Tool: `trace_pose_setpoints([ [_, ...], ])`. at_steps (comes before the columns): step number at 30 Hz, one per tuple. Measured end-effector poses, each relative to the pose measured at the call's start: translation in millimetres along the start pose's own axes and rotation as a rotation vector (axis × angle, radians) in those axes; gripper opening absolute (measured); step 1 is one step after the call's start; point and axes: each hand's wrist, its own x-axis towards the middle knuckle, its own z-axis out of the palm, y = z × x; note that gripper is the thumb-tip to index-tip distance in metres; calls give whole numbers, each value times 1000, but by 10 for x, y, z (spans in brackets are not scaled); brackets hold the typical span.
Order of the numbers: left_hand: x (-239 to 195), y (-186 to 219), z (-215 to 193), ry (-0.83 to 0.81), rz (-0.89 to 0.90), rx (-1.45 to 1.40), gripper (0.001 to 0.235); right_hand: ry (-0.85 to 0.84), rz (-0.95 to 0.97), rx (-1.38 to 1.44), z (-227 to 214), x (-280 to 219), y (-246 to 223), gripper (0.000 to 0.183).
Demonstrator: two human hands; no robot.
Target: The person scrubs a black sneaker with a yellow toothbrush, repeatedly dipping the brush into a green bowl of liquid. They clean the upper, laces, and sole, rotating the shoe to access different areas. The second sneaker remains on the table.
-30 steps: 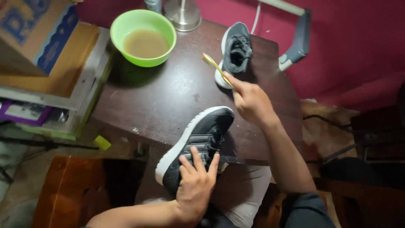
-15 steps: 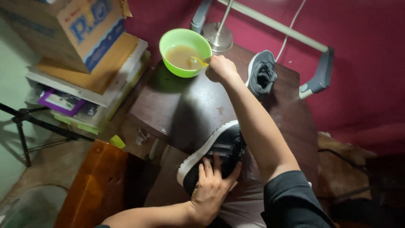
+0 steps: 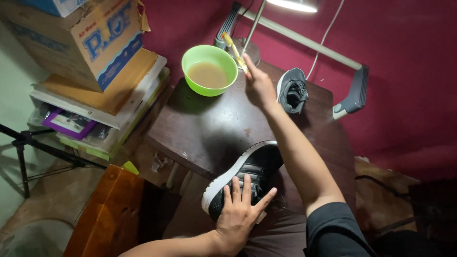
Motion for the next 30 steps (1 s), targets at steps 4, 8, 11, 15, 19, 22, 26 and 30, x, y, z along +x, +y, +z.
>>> trace_pose_setpoints([
  [4, 10, 23, 41, 3, 18, 17, 90, -197, -15, -191, 372, -115, 318, 49],
  [8, -27, 42, 107, 5, 28, -12, 62, -185, 30, -81, 313, -101, 66, 49],
  [11, -33, 52, 119, 14, 33, -15, 61, -37, -40, -26, 333, -73, -1, 49],
  [15, -29, 85, 129, -1, 31, -11, 60, -248, -17, -159, 506, -77, 142, 66],
  [19, -33, 136, 205, -14, 35, -46, 64, -350, 61, -183, 379, -89, -111, 61],
  [22, -5, 128, 200, -8, 50, -55, 61, -112, 46, -48, 321, -73, -183, 51],
  [26, 8, 147, 211, -62, 73, -55, 69, -308, 205, 67, 414, -48, 101, 67],
  [30, 61, 122, 175, -57, 72, -42, 66, -161, 596, 821, 116, -42, 206, 60],
])
